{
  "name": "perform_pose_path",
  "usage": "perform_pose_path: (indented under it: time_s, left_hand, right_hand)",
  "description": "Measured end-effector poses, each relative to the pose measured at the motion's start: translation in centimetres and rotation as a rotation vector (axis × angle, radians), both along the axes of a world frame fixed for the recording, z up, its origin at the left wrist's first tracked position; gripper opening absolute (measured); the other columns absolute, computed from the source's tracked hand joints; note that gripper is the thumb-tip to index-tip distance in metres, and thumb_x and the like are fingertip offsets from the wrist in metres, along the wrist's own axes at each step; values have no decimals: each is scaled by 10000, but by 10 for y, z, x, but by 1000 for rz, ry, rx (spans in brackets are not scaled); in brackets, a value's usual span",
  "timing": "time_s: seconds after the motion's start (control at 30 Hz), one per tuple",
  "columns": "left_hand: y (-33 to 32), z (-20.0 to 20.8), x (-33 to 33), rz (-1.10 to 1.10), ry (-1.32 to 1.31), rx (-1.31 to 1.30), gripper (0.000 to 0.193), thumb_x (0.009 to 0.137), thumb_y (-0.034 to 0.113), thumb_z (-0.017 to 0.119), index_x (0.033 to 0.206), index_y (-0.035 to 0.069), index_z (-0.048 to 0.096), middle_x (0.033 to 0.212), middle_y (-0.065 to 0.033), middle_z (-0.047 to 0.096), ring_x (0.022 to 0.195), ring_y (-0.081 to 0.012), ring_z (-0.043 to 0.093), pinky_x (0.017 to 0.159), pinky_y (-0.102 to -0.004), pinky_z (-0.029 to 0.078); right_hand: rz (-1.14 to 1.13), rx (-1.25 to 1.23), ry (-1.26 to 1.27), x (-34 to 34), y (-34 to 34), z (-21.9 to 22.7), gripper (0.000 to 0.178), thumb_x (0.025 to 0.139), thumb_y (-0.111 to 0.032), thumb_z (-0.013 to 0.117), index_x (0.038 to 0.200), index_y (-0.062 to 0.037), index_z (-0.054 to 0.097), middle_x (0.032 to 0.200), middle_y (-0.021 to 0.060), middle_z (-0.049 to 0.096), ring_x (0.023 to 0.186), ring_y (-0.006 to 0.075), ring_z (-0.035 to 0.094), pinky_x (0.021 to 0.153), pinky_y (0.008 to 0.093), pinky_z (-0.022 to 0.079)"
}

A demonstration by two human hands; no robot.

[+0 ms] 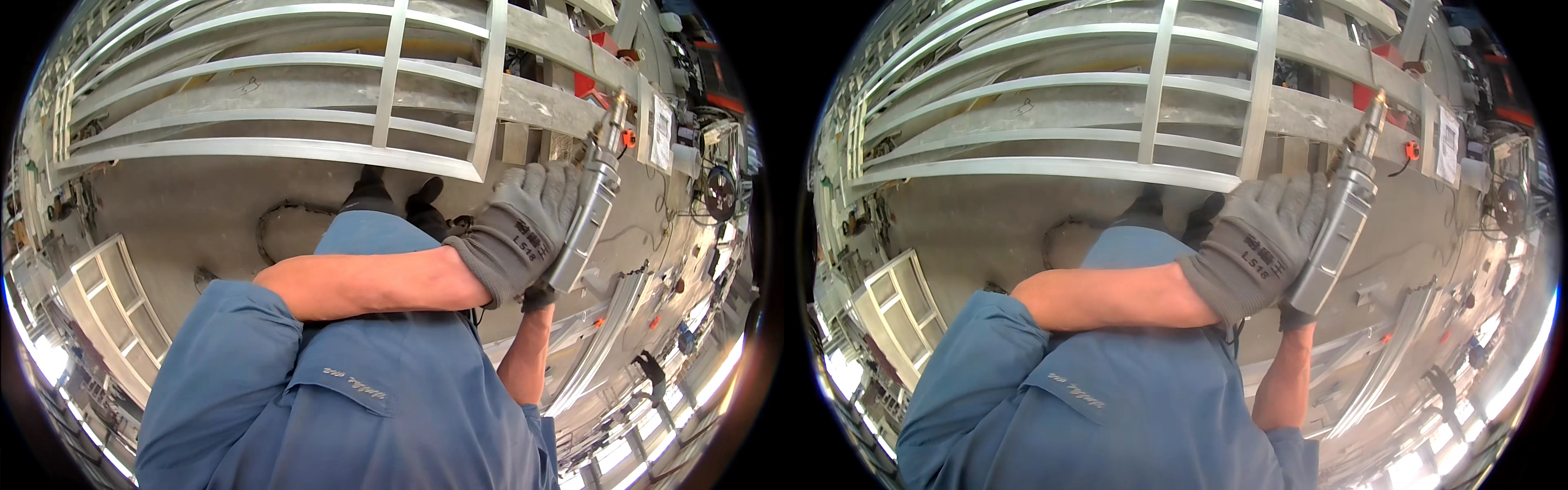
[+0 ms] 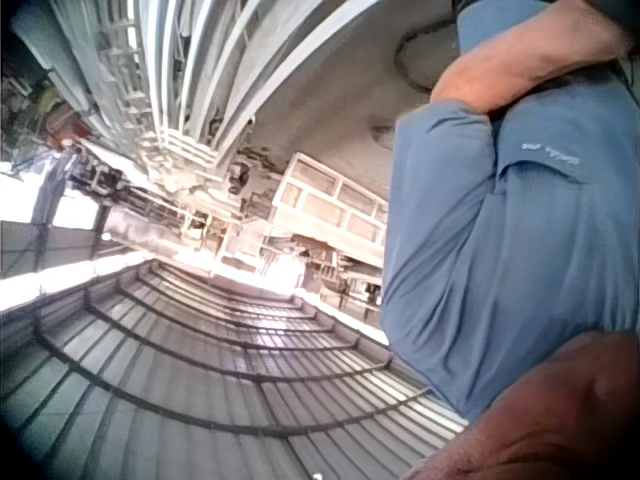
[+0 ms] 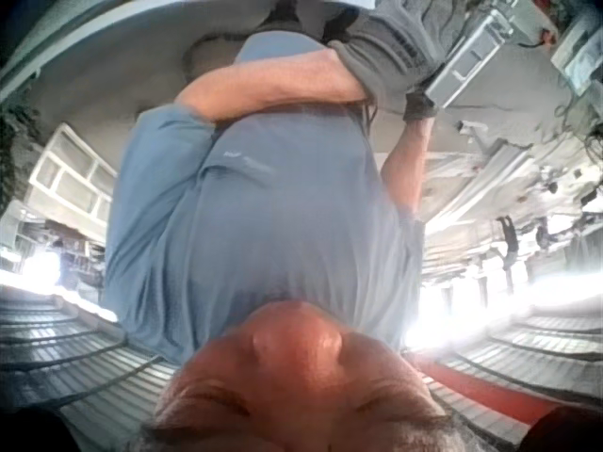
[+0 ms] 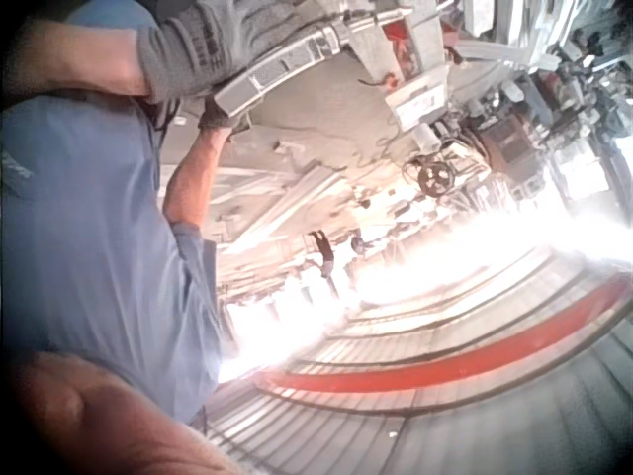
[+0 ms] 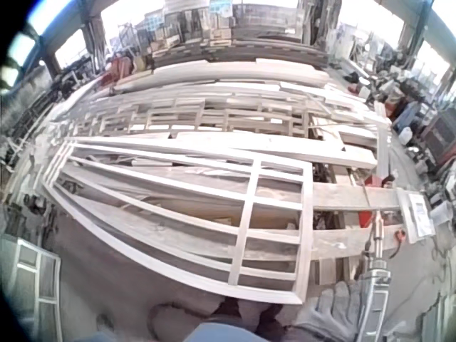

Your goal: The person welds joints on a large white metal frame using a handheld welding gun, then flips the frame to access the underside and continues welding. The person also uses an angle grinder to smooth welds on the frame.

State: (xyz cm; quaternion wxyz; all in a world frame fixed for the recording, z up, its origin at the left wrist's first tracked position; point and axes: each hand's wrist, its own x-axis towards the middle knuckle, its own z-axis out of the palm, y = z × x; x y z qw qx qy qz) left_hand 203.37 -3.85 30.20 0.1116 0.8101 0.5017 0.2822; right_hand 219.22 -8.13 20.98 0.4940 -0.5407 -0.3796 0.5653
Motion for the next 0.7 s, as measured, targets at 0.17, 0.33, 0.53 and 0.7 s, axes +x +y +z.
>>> perform_pose_path:
  time_s: [0.17, 0.33, 0.53, 0.7]
  left_hand:
    - [11, 0, 14, 150, 134, -22, 641, 780, 221, 661, 1324, -99, 553, 1184, -212, 641, 949, -308, 643, 763, -424, 515]
    - [10, 39, 49, 167, 151, -303, 646, 777, 241, 680, 1316, -96, 558, 1165, -189, 658, 871, -304, 670, 744, -427, 528]
    - [6, -32, 33, 306, 34, -983, 576, 850, 414, 711, 1206, -34, 646, 997, -215, 729, 948, -333, 716, 826, -440, 542]
    - [-75, -193, -54, 814, -455, -1191, 654, 907, 639, 611, 1084, 18, 717, 884, -95, 737, 892, -238, 704, 792, -366, 537]
  right_hand:
    - [64, -69, 137, 21, 19, -31, 512, 947, -195, 717, 1377, -4, 514, 1290, 119, 587, 1111, 193, 604, 959, 350, 520]
    - [30, -104, 274, 83, 54, -63, 473, 963, -186, 701, 1361, -5, 521, 1255, 107, 600, 1070, 173, 617, 925, 337, 539]
    - [258, 119, -409, 158, 110, -40, 285, 1059, -304, 556, 1004, -48, 669, 838, 21, 633, 761, 106, 576, 677, 273, 476]
    - [491, 157, -406, 199, 85, -24, 272, 1027, -256, 559, 1169, -34, 627, 877, 35, 643, 790, 140, 604, 702, 293, 510]
